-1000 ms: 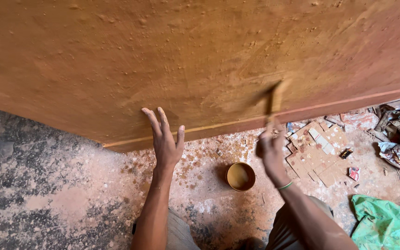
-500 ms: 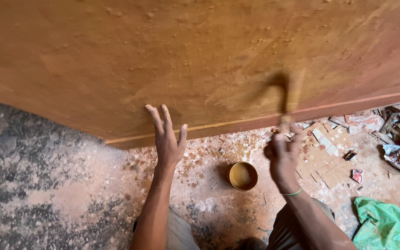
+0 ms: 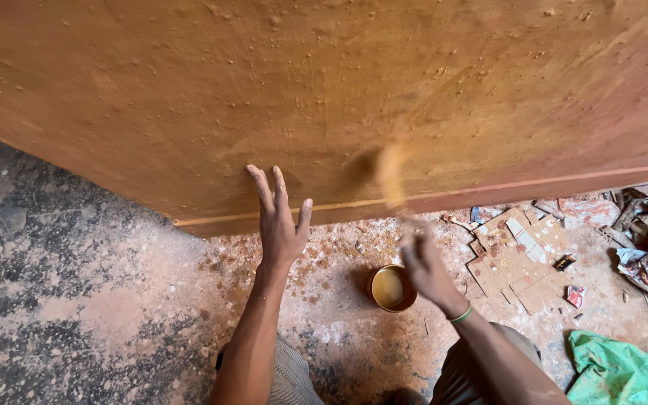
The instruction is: The person paints a wall with a brush, applying a yellowish-brown liquid to the lower section. They repeatedly dip the brush into a small container on the floor to reload the liquid and continue brushing the wall surface.
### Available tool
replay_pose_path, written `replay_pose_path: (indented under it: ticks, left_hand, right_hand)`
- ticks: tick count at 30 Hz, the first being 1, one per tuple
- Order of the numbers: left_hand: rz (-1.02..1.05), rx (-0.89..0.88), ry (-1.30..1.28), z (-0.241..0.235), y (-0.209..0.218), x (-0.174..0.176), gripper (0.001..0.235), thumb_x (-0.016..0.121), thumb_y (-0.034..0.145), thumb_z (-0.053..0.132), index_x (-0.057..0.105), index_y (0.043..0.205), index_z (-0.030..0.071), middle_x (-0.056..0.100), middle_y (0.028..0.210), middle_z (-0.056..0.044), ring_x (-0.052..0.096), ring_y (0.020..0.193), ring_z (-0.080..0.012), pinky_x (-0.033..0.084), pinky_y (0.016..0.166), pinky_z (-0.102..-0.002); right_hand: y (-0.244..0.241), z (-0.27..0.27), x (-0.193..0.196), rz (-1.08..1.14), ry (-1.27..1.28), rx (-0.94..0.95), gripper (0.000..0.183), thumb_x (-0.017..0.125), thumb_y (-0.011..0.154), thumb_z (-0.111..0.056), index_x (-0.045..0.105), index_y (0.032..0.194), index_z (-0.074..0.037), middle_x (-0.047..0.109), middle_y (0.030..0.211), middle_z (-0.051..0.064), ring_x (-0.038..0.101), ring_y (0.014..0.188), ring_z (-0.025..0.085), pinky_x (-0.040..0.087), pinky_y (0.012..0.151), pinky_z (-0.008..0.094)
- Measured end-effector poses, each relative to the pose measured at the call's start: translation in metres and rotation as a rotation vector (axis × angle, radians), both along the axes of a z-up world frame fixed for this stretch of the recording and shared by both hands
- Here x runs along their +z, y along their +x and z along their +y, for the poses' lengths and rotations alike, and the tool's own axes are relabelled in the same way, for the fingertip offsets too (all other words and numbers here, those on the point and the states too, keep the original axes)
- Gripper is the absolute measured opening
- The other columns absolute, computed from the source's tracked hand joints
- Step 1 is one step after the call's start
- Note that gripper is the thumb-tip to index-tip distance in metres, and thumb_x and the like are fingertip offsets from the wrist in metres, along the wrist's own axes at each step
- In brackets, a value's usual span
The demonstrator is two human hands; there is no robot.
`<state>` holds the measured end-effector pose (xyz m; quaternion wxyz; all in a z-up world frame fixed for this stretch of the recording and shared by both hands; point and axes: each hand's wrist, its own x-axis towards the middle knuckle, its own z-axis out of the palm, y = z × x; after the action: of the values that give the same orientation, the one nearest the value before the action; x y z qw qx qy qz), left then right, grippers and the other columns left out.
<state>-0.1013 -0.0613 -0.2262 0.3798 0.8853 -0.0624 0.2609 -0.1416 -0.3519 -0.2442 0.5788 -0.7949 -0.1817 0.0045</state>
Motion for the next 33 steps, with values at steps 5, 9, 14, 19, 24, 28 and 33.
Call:
replay_pose_path:
  ticks: [5, 9, 14, 19, 24, 28, 33]
  left_hand:
    - [-0.006, 0.013, 0.032, 0.002, 0.001, 0.0, 0.083, 0.066, 0.101, 0.024, 0.017, 0.164, 0.004, -0.011, 0.168, -0.032, 0.016, 0.157, -0.0499, 0.034, 0.124, -0.051]
    - [0.034, 0.021, 0.054, 0.005, 0.001, -0.005, 0.083, 0.066, 0.099, 0.025, 0.018, 0.164, 0.005, -0.013, 0.167, -0.03, 0.015, 0.157, -0.0485, 0.03, 0.126, -0.052]
    - [0.035, 0.04, 0.083, 0.006, 0.003, -0.007, 0.083, 0.068, 0.1, 0.028, 0.02, 0.164, 0.006, -0.016, 0.167, -0.028, 0.01, 0.157, -0.0484, 0.025, 0.126, -0.054]
    - [0.022, 0.01, 0.044, 0.004, 0.002, -0.005, 0.082, 0.067, 0.1, 0.026, 0.021, 0.164, 0.005, -0.016, 0.167, -0.029, 0.011, 0.158, -0.0484, 0.029, 0.126, -0.052]
    - [0.043, 0.005, 0.031, 0.005, -0.001, 0.001, 0.078, 0.068, 0.098, 0.022, 0.027, 0.162, 0.005, -0.014, 0.167, -0.029, 0.015, 0.157, -0.0481, 0.034, 0.123, -0.051]
    - [0.043, 0.014, 0.02, 0.004, 0.001, 0.004, 0.077, 0.069, 0.097, 0.021, 0.029, 0.161, 0.004, -0.012, 0.167, -0.029, 0.017, 0.157, -0.0478, 0.036, 0.121, -0.052]
    - [0.04, 0.015, 0.014, 0.002, 0.001, 0.003, 0.076, 0.07, 0.098, 0.022, 0.031, 0.16, 0.004, -0.012, 0.167, -0.03, 0.017, 0.156, -0.0477, 0.037, 0.12, -0.053]
  right_hand:
    - [-0.009, 0.015, -0.003, 0.249, 0.145, 0.09, 0.037, 0.05, 0.103, -0.014, 0.043, 0.139, -0.01, 0.051, 0.08, 0.002, 0.047, 0.056, 0.009, 0.041, 0.043, 0.021]
    - [-0.002, -0.002, 0.008, 0.074, 0.19, -0.201, 0.037, 0.048, 0.104, -0.012, 0.045, 0.141, -0.011, 0.058, 0.084, 0.003, 0.047, 0.057, 0.008, 0.04, 0.043, 0.019]
    - [-0.013, -0.01, 0.022, -0.239, 0.351, -0.238, 0.038, 0.043, 0.111, -0.01, 0.04, 0.149, -0.015, 0.056, 0.091, 0.003, 0.044, 0.059, 0.006, 0.038, 0.048, 0.018]
    - [-0.002, -0.007, 0.024, -0.2, 0.238, -0.181, 0.039, 0.041, 0.11, -0.01, 0.035, 0.148, -0.017, 0.057, 0.1, 0.005, 0.048, 0.059, 0.007, 0.043, 0.044, 0.018]
    - [-0.006, 0.016, -0.011, 0.542, 0.374, -0.18, 0.045, 0.04, 0.105, -0.014, 0.031, 0.147, -0.026, 0.052, 0.079, 0.001, 0.043, 0.05, 0.008, 0.037, 0.038, 0.019]
    - [-0.015, 0.028, -0.043, 0.915, 0.544, -0.145, 0.042, 0.045, 0.103, -0.013, 0.035, 0.143, -0.021, 0.05, 0.076, 0.002, 0.038, 0.048, 0.01, 0.033, 0.036, 0.022]
    - [-0.013, 0.037, -0.043, 0.805, 0.39, -0.081, 0.042, 0.047, 0.102, -0.01, 0.036, 0.142, -0.016, 0.049, 0.079, 0.002, 0.041, 0.052, 0.01, 0.036, 0.04, 0.023]
